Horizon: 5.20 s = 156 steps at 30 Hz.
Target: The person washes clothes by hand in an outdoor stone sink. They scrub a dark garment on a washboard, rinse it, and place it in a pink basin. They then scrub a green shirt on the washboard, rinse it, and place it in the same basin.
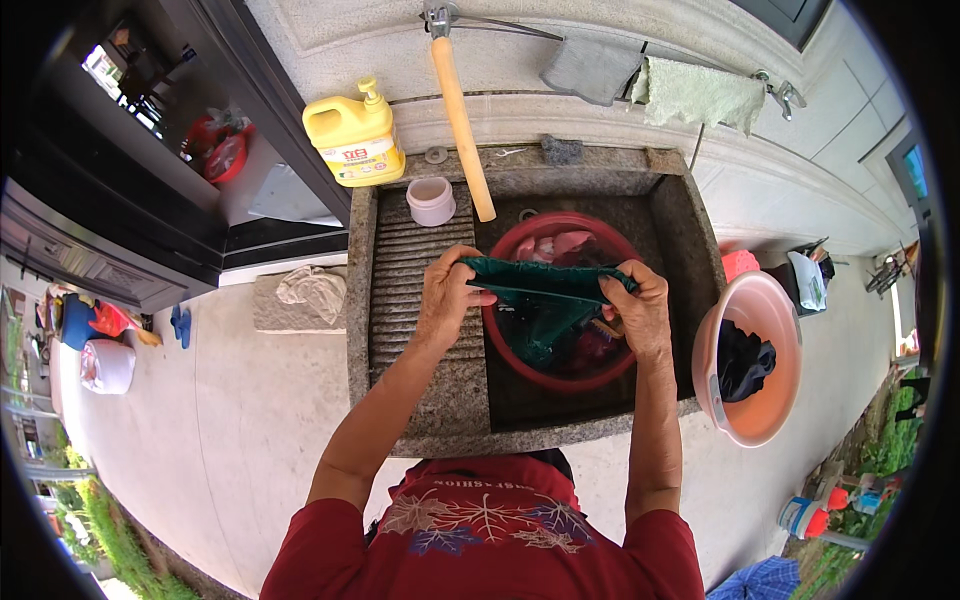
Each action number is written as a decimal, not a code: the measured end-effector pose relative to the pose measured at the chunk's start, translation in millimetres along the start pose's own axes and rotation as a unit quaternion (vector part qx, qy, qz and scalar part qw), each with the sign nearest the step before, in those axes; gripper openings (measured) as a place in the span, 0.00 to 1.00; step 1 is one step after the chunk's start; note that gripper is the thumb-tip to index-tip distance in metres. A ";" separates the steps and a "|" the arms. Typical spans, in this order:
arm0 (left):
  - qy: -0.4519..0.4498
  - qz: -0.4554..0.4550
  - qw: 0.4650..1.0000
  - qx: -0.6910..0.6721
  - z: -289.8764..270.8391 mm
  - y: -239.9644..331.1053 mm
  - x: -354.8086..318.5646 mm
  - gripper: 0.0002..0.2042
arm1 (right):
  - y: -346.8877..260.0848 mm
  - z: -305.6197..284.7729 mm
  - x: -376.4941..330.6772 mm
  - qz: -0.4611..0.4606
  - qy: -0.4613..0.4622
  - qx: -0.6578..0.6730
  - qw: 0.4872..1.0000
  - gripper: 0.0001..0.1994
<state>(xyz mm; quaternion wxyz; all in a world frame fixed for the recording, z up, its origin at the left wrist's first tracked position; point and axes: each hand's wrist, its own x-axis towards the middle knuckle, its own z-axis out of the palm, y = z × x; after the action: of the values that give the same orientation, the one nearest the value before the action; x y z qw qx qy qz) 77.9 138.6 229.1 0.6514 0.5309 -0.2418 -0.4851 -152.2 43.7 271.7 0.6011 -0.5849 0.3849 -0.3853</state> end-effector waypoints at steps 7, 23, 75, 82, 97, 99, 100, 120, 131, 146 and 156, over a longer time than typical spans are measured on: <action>-0.031 0.216 0.970 -0.103 -14.3 119.3 -47.5 0.12 | -80.9 58.7 -6.9 -0.217 -0.049 0.109 0.969 0.05; 0.134 0.072 0.879 0.451 -126.2 -118.2 -131.3 0.25 | 147.4 148.0 -15.8 0.055 -0.139 -0.401 0.904 0.28; 0.002 -0.094 0.715 0.692 -109.0 -145.5 -59.2 0.72 | 233.7 234.4 93.2 -0.263 -0.102 -0.466 0.838 0.10; -0.071 -0.126 0.676 0.722 -107.2 -127.7 -59.8 0.62 | 216.0 197.6 0.2 -0.301 -0.232 -0.446 0.810 0.14; -0.094 -0.050 0.700 0.706 -129.3 -130.0 -74.2 0.56 | 206.5 201.5 -47.0 -0.194 -0.208 -0.425 0.859 0.16; -0.099 -0.079 0.706 0.697 -124.0 -130.6 -72.9 0.62 | 215.9 207.3 -4.0 -0.252 -0.174 -0.500 0.810 0.13; -0.056 -0.025 0.746 0.664 -130.0 -141.2 -76.2 0.63 | 223.7 217.4 27.4 -0.280 -0.101 -0.520 0.800 0.13; 0.018 0.057 0.721 0.690 -120.9 -130.3 -53.4 0.49 | 189.6 247.1 201.4 -0.225 -0.114 -0.585 0.771 0.22; 0.021 0.034 0.727 0.685 -122.0 -130.1 -53.5 0.50 | 222.8 250.1 215.3 -0.151 -0.206 -0.427 0.868 0.13; 0.028 0.021 0.748 0.662 -122.6 -138.4 -51.7 0.56 | 189.0 180.8 20.8 -0.128 -0.248 -0.350 0.894 0.12; 0.062 0.048 0.766 0.638 -122.8 -140.4 -63.2 0.52 | 172.4 168.1 -24.0 -0.302 -0.199 -0.491 0.793 0.14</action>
<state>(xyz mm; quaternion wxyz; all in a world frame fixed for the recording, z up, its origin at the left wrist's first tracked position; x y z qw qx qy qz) 101.1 255.7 72.5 0.1989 0.8408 -0.4795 -0.1535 -6.2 137.2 102.9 0.1497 -0.9515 0.1981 -0.1817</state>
